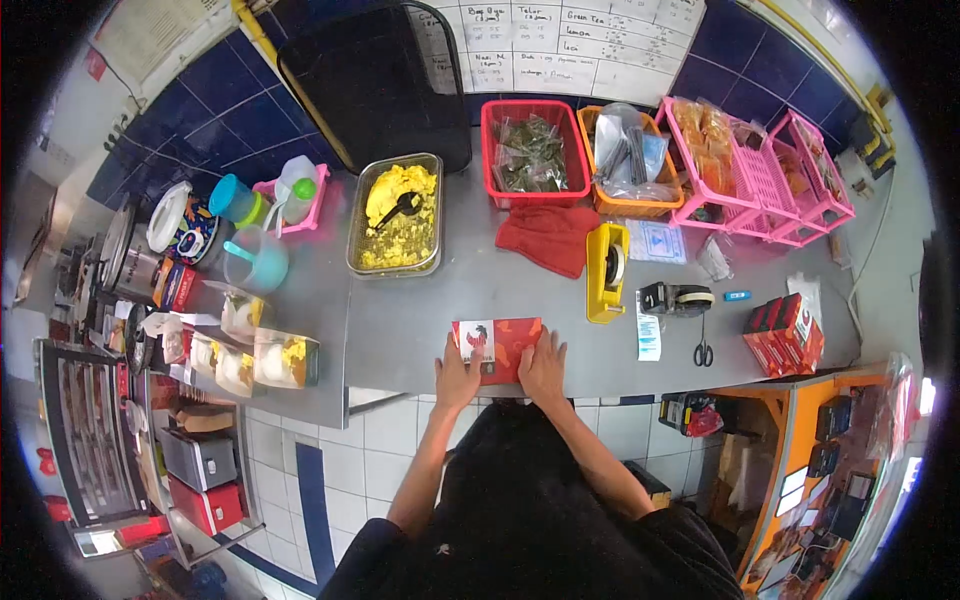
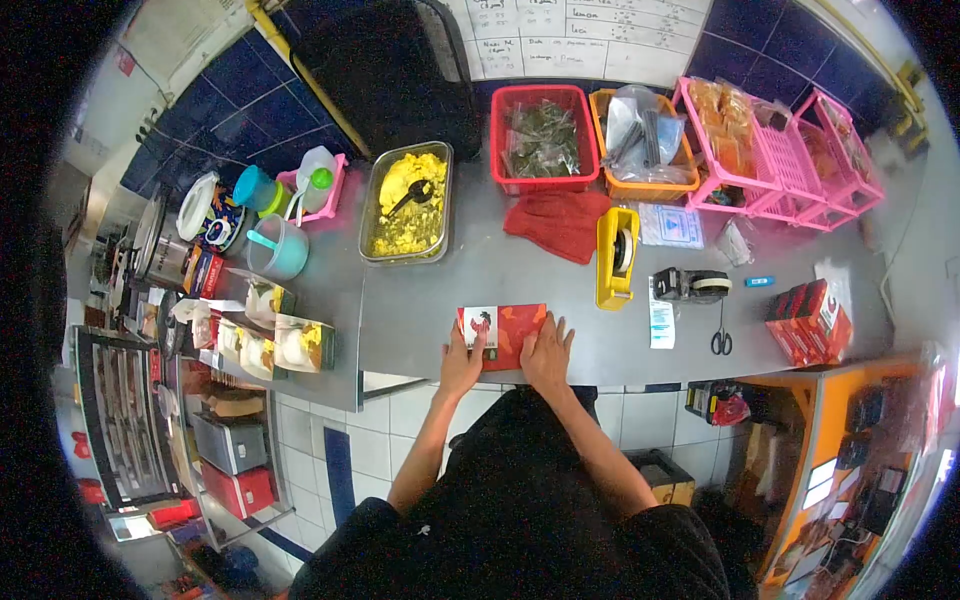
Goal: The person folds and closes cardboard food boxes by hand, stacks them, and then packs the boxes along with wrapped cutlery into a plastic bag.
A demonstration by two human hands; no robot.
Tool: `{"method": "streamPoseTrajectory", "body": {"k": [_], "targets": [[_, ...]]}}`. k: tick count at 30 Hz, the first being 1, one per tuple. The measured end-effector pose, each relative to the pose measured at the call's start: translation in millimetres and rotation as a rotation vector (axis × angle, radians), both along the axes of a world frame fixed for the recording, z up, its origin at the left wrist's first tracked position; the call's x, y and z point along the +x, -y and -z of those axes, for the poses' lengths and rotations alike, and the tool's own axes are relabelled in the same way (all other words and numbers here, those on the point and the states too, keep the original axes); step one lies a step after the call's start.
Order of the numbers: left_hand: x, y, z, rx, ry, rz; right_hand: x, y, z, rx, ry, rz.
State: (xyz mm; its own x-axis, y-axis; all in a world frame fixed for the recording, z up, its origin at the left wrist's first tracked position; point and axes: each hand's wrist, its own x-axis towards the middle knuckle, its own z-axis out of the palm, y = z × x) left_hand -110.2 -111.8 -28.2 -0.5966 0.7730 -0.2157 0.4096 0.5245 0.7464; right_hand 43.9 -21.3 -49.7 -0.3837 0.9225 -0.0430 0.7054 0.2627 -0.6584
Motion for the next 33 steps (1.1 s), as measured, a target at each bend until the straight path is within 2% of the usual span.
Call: {"method": "streamPoseTrajectory", "body": {"k": [2, 4, 5, 6, 7, 8, 10, 13, 20, 22, 26, 29, 31, 32, 33], "targets": [[-11, 8, -10, 0.084, 0.092, 0.031, 9, -6, -1, 0.054, 0.051, -0.036], [-22, 11, -29, 0.169, 0.195, 0.052, 23, -11, -26, 0.154, -0.152, -0.231], [-32, 11, -36, 0.153, 0.004, 0.272, 28, -13, -40, 0.15, -0.15, -0.228], [-41, 10, -41, 0.134, -0.187, 0.493, 30, -18, -58, 0.149, -0.079, -0.469], [-48, 5, -47, 0.109, -0.228, 0.62, 29, -24, -67, 0.148, -0.009, -0.706], [-52, -3, -53, 0.105, -0.227, 0.631, 24, -31, -66, 0.144, -0.012, -0.696], [-52, -16, -76, -0.148, -0.389, 0.861, 13, -40, -61, 0.227, 0.1, -0.881], [-54, -27, -60, -0.181, -0.492, 0.988, 7, -44, -64, 0.221, 0.205, -0.938], [-65, -28, -44, -0.043, -0.488, 1.044, 14, -42, -35, 0.243, -0.07, -0.851], [-67, -25, -41, 0.136, -0.565, 1.047, 17, -36, -32, 0.174, -0.173, -0.828], [-65, -22, -56, 0.059, -0.562, 1.082, 20, -26, -24, 0.162, -0.201, -0.802], [-61, -23, -61, -0.012, -0.581, 1.072, 27, -8, -18, 0.23, -0.168, -0.675], [-61, -21, -61, -0.007, -0.531, 1.063, 25, 9, -16, 0.092, -0.243, -0.37], [-61, -21, -60, -0.01, -0.524, 1.064, 22, 14, -14, 0.085, -0.241, -0.37], [-62, -21, -59, 0.026, -0.508, 1.055, 17, 20, -11, 0.059, -0.376, -0.226]]}}
